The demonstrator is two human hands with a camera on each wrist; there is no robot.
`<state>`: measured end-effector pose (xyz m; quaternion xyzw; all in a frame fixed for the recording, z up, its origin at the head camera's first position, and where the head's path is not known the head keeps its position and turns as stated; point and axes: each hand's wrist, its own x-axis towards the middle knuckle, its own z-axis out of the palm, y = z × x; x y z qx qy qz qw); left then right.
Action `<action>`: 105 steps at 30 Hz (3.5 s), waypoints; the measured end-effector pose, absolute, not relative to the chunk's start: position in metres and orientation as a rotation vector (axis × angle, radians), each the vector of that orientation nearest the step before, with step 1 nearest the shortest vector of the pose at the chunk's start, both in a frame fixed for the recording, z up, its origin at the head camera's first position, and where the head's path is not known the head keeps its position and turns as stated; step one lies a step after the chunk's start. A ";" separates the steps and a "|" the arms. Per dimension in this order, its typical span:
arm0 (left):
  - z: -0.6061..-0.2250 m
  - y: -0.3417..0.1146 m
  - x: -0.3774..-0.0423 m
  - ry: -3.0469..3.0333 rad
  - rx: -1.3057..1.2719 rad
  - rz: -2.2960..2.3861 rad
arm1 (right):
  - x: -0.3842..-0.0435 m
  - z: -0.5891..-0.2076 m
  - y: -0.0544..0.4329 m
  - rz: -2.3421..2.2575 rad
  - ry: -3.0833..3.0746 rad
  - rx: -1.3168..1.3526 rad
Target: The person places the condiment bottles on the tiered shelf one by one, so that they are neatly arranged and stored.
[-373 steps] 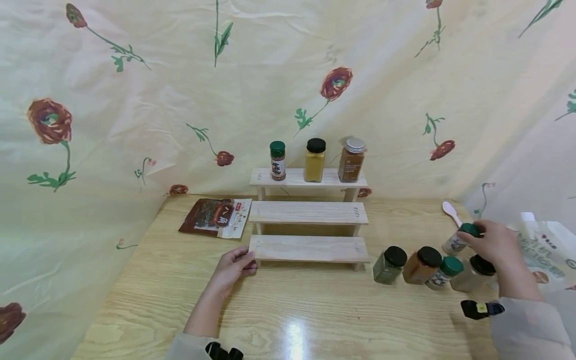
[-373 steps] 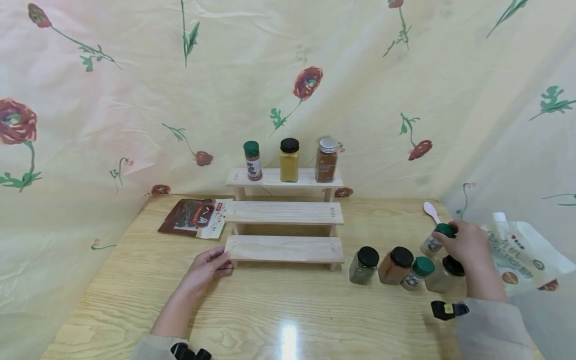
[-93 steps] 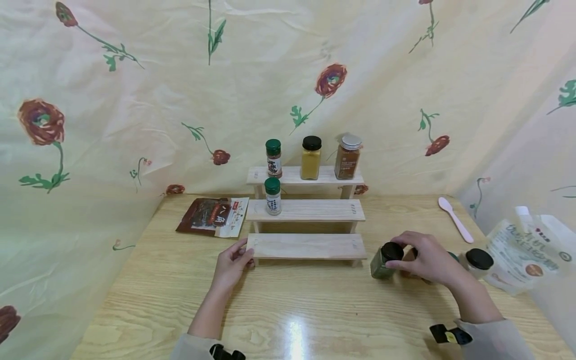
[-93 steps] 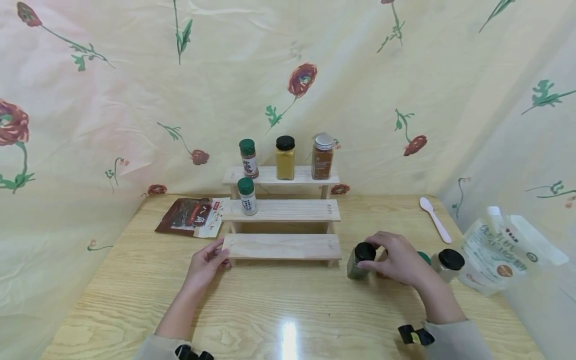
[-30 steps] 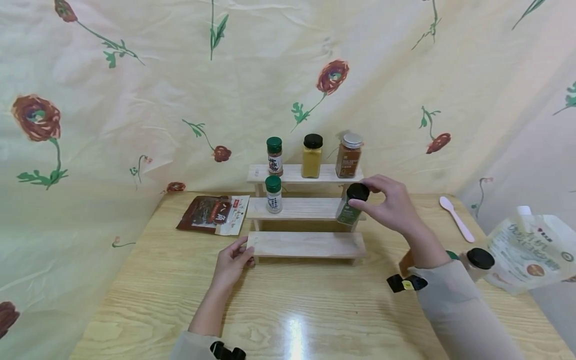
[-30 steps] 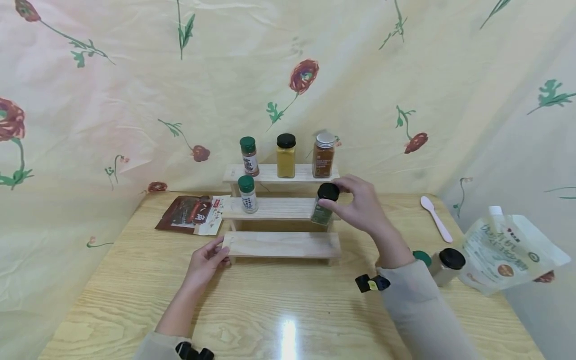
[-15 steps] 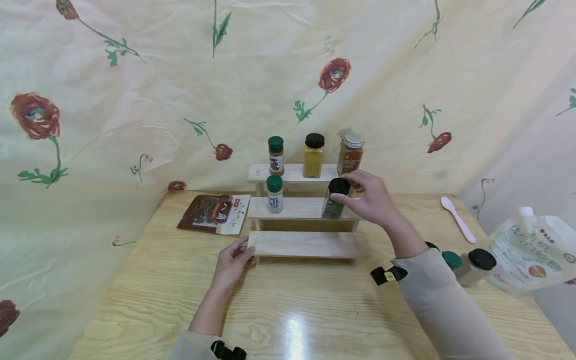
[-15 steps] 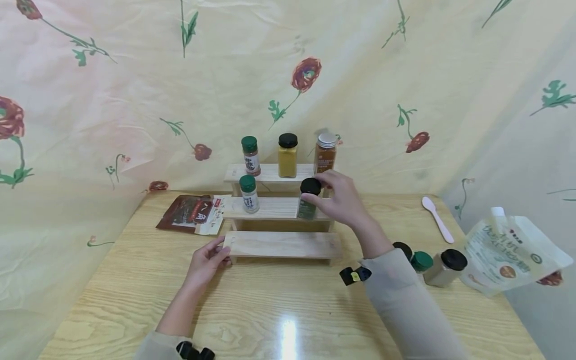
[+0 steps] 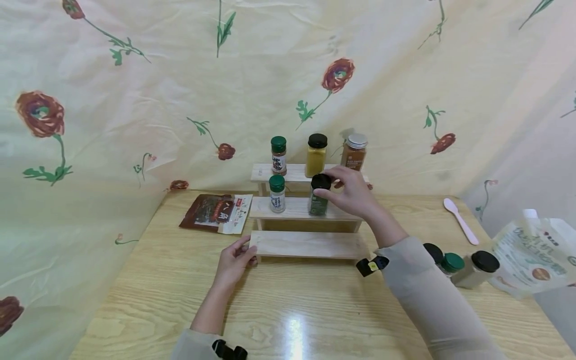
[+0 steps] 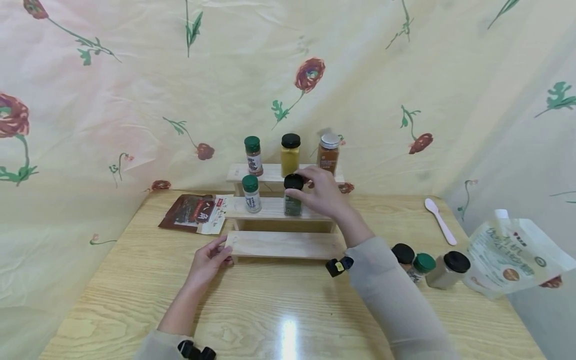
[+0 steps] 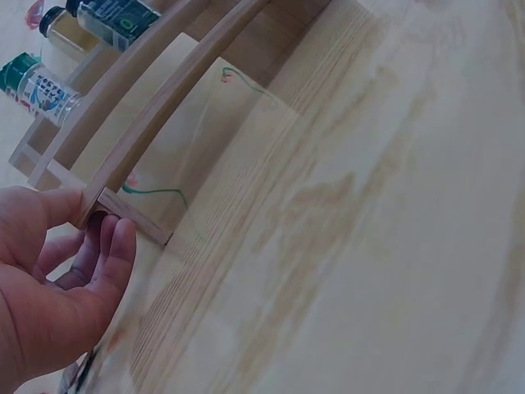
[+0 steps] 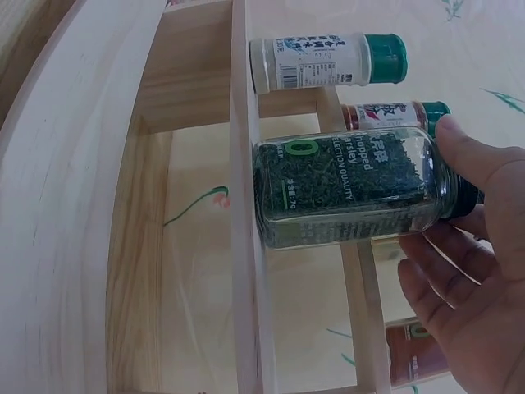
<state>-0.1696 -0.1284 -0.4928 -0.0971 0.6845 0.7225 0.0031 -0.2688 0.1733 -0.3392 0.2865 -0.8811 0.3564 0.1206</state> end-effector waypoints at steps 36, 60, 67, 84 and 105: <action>-0.493 -0.129 -0.171 2.126 -0.287 2.272 | -0.225 -0.382 0.249 0.978 -2.532 0.663; -0.495 -0.129 -0.171 2.150 -0.285 2.255 | -0.185 -0.393 0.329 0.774 -2.588 0.597; -0.495 -0.129 -0.171 2.146 -0.297 2.256 | -0.176 -0.402 0.354 0.774 -2.668 0.572; -0.496 -0.130 -0.170 2.133 -0.297 2.260 | -0.157 -0.412 0.389 0.700 -2.872 0.494; -0.498 -0.130 -0.170 2.126 -0.272 2.289 | -0.156 -0.417 0.393 0.564 -2.780 0.570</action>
